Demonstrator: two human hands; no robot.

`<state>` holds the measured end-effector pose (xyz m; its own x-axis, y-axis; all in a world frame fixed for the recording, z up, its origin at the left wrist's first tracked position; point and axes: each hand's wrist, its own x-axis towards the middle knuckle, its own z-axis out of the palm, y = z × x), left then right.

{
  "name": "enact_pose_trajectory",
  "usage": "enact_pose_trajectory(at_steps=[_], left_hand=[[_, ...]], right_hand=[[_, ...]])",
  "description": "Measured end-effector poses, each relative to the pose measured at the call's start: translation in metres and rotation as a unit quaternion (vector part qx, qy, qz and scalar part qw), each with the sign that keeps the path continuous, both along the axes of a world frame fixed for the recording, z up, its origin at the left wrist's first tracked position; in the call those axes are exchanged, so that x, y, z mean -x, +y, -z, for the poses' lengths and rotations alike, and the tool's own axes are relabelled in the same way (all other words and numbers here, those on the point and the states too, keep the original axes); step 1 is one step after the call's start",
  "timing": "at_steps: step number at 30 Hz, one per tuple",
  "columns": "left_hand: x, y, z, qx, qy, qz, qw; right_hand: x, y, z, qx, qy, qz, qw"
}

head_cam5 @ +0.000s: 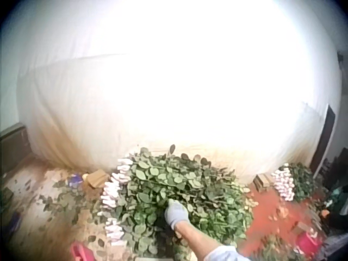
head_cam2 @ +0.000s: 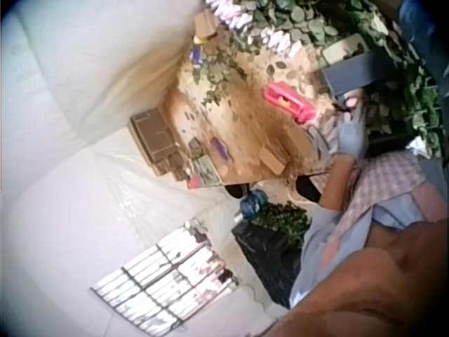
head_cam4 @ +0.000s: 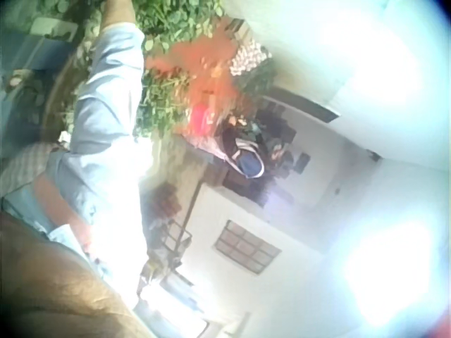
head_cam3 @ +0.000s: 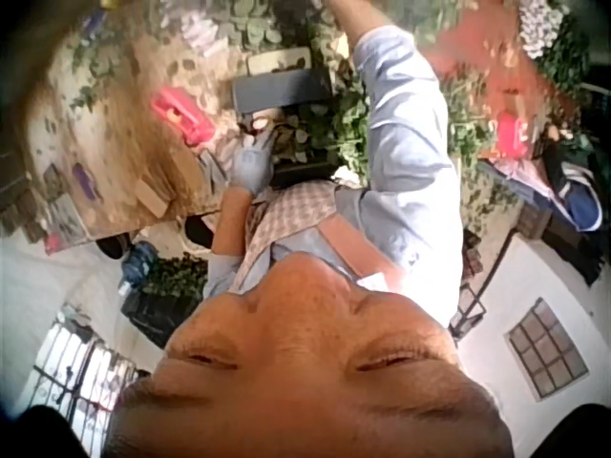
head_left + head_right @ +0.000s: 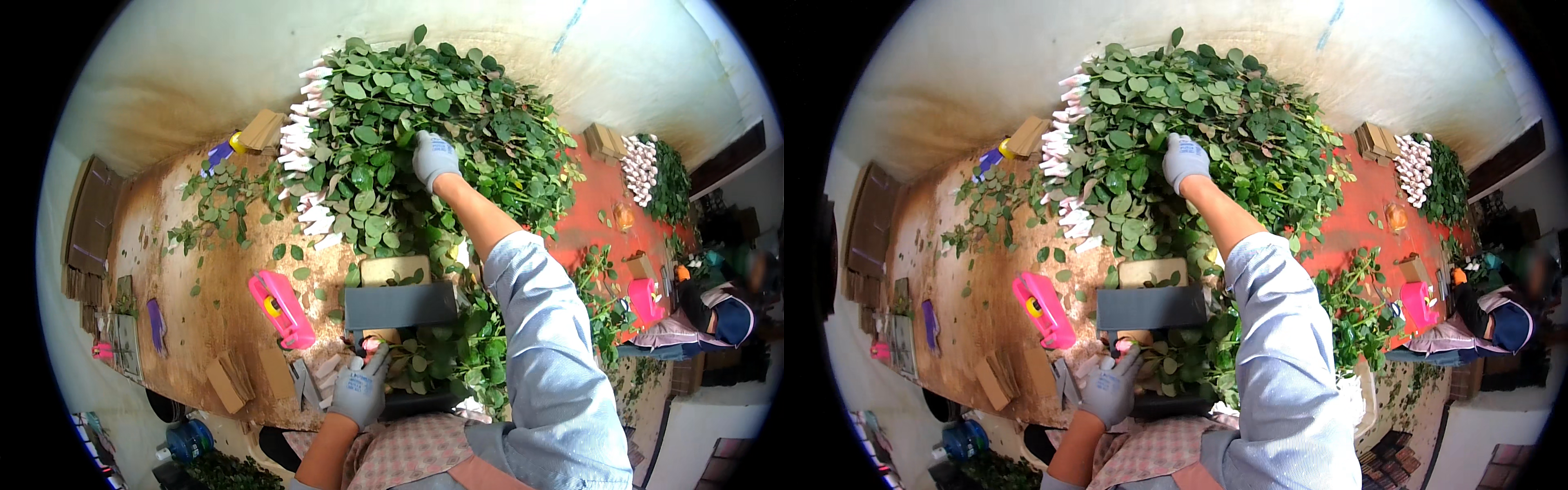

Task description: The person arranges green leaves and white flowers into a black rectangular frame. They use a pink tape dispenser to secure the floral elements to the frame and occasionally pick up small cardboard pieces from the table.

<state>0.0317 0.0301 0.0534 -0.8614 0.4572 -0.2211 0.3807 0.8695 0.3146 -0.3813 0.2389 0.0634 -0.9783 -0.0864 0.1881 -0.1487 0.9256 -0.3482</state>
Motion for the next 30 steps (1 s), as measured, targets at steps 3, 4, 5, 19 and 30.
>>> enact_pose_trajectory(at_steps=[3,4,5,19,30], left_hand=[[-0.002,-0.001,-0.001,-0.02,0.012,-0.006,1.0],[-0.001,-0.001,-0.001,-0.026,0.015,-0.006,1.0],[0.0,0.0,-0.003,-0.039,-0.009,-0.013,0.999],[0.0,0.003,0.0,-0.022,0.016,-0.014,1.0],[-0.004,0.004,0.001,0.014,-0.007,-0.01,1.0]], right_hand=[[0.023,0.009,-0.006,0.002,0.003,0.04,0.999],[0.03,0.012,-0.007,-0.003,0.006,0.058,0.998],[0.041,0.017,-0.004,-0.018,-0.028,0.073,0.997],[0.044,0.032,0.016,-0.183,-0.082,-0.041,0.979],[-0.035,0.08,0.004,-0.258,0.053,-0.185,0.947]])
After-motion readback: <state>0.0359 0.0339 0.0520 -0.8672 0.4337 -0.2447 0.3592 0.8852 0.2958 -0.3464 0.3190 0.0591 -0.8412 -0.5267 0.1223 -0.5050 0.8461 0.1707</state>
